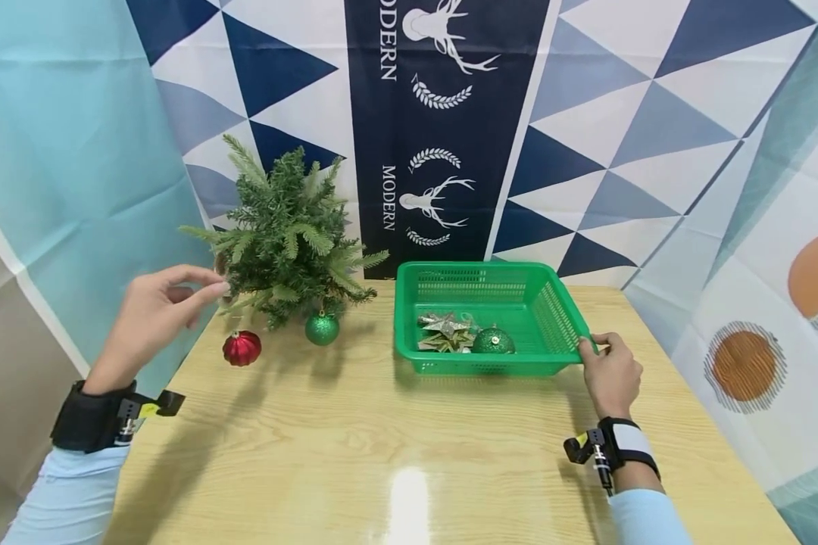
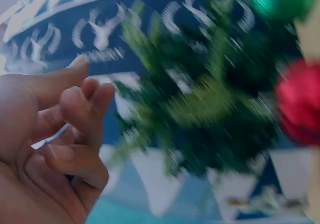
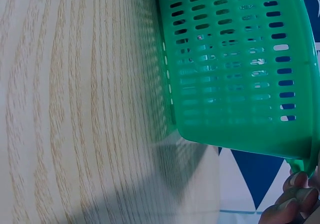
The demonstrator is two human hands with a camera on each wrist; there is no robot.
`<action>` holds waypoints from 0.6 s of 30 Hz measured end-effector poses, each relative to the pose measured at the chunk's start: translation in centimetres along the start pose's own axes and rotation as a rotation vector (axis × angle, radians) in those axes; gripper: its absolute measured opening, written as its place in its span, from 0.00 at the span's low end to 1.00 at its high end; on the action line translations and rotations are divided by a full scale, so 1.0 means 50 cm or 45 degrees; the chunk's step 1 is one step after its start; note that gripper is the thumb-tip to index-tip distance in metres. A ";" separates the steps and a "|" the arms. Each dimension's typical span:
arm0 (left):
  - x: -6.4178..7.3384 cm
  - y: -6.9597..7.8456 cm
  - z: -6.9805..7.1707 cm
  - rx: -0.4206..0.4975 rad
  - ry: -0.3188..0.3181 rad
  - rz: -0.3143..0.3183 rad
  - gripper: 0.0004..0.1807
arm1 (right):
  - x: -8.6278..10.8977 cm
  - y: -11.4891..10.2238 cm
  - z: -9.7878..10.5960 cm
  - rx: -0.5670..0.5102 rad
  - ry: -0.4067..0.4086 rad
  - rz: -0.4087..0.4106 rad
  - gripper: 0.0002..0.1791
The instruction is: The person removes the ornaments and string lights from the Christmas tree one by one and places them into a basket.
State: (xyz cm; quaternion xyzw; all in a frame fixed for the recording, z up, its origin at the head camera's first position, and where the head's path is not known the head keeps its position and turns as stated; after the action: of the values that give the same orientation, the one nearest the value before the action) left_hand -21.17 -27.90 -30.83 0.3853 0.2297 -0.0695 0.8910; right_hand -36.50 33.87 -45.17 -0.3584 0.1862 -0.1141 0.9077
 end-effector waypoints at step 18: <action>0.023 -0.088 -0.024 -0.007 -0.251 0.250 0.17 | -0.005 -0.002 -0.002 0.022 -0.009 -0.049 0.27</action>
State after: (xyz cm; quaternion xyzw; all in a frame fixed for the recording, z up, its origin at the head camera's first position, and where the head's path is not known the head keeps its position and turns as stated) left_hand -21.89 -30.02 -34.95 0.3948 0.1022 -0.0188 0.9129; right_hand -36.78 33.84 -45.11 -0.3545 0.1750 -0.1319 0.9090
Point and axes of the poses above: each hand's wrist, its own x-axis away from the middle knuckle, its own z-axis out of the back of the hand, y = z × x, the point moved 1 cm from there along -x, towards the middle knuckle
